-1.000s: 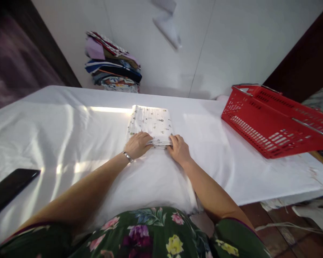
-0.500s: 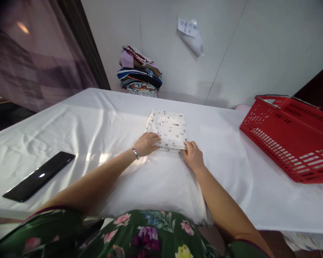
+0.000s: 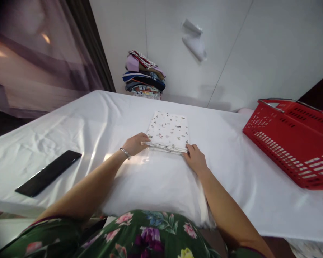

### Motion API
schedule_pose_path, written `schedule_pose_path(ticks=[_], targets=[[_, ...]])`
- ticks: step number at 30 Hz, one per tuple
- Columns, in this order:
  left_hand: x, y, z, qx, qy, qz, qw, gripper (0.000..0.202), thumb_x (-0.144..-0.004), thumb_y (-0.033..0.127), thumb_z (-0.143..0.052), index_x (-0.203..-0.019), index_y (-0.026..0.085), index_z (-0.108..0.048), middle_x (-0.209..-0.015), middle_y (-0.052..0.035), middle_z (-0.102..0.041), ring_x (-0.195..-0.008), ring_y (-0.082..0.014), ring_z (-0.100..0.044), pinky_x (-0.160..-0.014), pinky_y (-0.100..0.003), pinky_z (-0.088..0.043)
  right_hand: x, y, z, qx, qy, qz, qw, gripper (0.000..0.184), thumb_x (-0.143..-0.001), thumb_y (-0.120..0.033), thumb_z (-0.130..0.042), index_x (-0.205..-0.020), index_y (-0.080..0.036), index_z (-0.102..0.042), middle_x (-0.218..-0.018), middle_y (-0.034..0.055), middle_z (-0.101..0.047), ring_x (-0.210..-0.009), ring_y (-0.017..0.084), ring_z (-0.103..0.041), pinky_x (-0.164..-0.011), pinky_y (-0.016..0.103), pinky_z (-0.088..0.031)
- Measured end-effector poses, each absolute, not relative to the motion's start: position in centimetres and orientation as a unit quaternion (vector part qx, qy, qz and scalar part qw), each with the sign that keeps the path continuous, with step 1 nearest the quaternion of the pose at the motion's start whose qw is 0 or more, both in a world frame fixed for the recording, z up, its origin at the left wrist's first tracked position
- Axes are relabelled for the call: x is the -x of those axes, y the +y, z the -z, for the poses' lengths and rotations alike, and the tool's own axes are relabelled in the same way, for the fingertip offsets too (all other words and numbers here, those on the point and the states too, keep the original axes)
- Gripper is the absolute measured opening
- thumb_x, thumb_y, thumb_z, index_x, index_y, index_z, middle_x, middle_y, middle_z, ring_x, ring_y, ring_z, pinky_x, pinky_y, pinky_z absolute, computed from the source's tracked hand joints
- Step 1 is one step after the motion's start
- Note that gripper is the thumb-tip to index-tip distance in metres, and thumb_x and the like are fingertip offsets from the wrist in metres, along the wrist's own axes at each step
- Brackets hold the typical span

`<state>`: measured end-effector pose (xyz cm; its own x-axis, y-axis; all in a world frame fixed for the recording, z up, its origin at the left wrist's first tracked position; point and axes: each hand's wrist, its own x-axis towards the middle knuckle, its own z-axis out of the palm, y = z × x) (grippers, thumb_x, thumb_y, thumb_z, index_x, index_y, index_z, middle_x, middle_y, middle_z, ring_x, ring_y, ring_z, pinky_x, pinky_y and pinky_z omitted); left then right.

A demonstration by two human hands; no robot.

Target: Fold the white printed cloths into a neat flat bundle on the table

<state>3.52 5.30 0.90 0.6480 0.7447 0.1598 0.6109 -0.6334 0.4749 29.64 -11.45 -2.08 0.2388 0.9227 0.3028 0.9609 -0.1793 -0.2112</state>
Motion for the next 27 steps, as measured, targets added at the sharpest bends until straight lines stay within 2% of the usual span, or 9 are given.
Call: schedule_pose_path(ticks=[4, 7, 9, 12, 17, 20, 24, 27], targets=[[-2.8, 6.0, -0.8, -0.814, 0.403, -0.225, 0.354, 0.035, -0.066, 0.041, -0.065, -0.095, 0.022, -0.065, -0.102, -0.0026, -0.061, -0.08, -0.015, -0.061, -0.073, -0.027, -0.05, -29.9, -11.9, 1.8, 0.758, -0.619, 0.042, 0.201, 0.037, -0.082, -0.035, -0.047, -0.116, -0.022, -0.05, -0.104, 0.0059, -0.055, -0.086, 0.019, -0.057, -0.067, 0.03, -0.047], [-2.8, 6.3, -0.6, -0.703, 0.469, -0.259, 0.468, 0.038, -0.069, 0.044, -0.061, -0.096, 0.017, -0.062, -0.09, -0.0059, -0.064, -0.071, -0.0155, -0.062, -0.057, -0.025, -0.052, -29.7, -12.2, 1.1, 0.719, -0.645, 0.069, 0.248, 0.036, -0.079, -0.03, -0.05, -0.114, -0.021, -0.053, -0.109, 0.0079, -0.054, -0.098, 0.022, -0.054, -0.08, 0.035, -0.046], [-3.0, 6.4, -0.4, -0.65, 0.494, -0.253, 0.519, 0.035, -0.069, 0.043, -0.061, -0.088, 0.014, -0.061, -0.084, -0.0069, -0.065, -0.065, -0.0153, -0.063, -0.051, -0.024, -0.051, -29.0, -12.0, 0.3, 0.679, -0.671, 0.084, 0.287, 0.034, -0.078, -0.027, -0.05, -0.111, -0.02, -0.055, -0.112, 0.0091, -0.054, -0.104, 0.023, -0.051, -0.087, 0.038, -0.043], [-3.3, 6.3, -0.3, -0.623, 0.511, -0.236, 0.544, 0.03, -0.069, 0.042, -0.062, -0.081, 0.014, -0.061, -0.078, -0.0063, -0.066, -0.061, -0.0145, -0.062, -0.048, -0.023, -0.05, -27.2, -10.8, -1.4, 0.638, -0.703, 0.044, 0.31, 0.026, -0.081, -0.027, -0.049, -0.105, -0.021, -0.058, -0.106, 0.0077, -0.057, -0.099, 0.021, -0.053, -0.085, 0.035, -0.044], [-3.6, 6.1, -0.5, -0.614, 0.526, -0.205, 0.551, 0.022, -0.072, 0.034, -0.063, -0.081, 0.015, -0.059, -0.067, -0.0033, -0.064, -0.058, -0.0137, -0.062, -0.049, -0.021, -0.048, -23.2, -6.1, -3.5, 0.616, -0.736, -0.04, 0.276, 0.02, -0.087, -0.03, -0.045, -0.098, -0.022, -0.06, -0.098, 0.0048, -0.06, -0.092, 0.018, -0.054, -0.08, 0.031, -0.043], [-3.6, 6.1, -0.7, -0.598, 0.522, -0.199, 0.574, 0.019, -0.074, 0.032, -0.061, -0.081, 0.015, -0.057, -0.069, -0.0028, -0.064, -0.056, -0.0134, -0.062, -0.05, -0.023, -0.048, -20.7, -3.4, -3.3, 0.604, -0.757, -0.034, 0.246, 0.022, -0.086, -0.032, -0.047, -0.102, -0.022, -0.058, -0.1, 0.0051, -0.059, -0.093, 0.019, -0.052, -0.081, 0.032, -0.04], [-3.7, 6.2, -0.7, -0.583, 0.528, -0.194, 0.586, 0.018, -0.074, 0.032, -0.061, -0.082, 0.016, -0.058, -0.066, -0.0015, -0.063, -0.054, -0.0124, -0.06, -0.053, -0.024, -0.048, -18.2, -1.4, -1.9, 0.602, -0.777, 0.009, 0.185, 0.033, -0.077, -0.035, -0.059, -0.107, -0.02, -0.056, -0.104, 0.0087, -0.056, -0.096, 0.024, -0.049, -0.081, 0.037, -0.038], [-3.7, 6.2, -0.8, -0.568, 0.501, -0.22, 0.615, 0.019, -0.073, 0.031, -0.062, -0.083, 0.015, -0.059, -0.066, -0.0004, -0.062, -0.058, -0.0123, -0.06, -0.054, -0.023, -0.048, -17.7, -1.0, -0.9, 0.605, -0.773, 0.009, 0.191, 0.03, -0.077, -0.029, -0.058, -0.106, -0.019, -0.056, -0.103, 0.0094, -0.056, -0.096, 0.024, -0.048, -0.081, 0.036, -0.039]])
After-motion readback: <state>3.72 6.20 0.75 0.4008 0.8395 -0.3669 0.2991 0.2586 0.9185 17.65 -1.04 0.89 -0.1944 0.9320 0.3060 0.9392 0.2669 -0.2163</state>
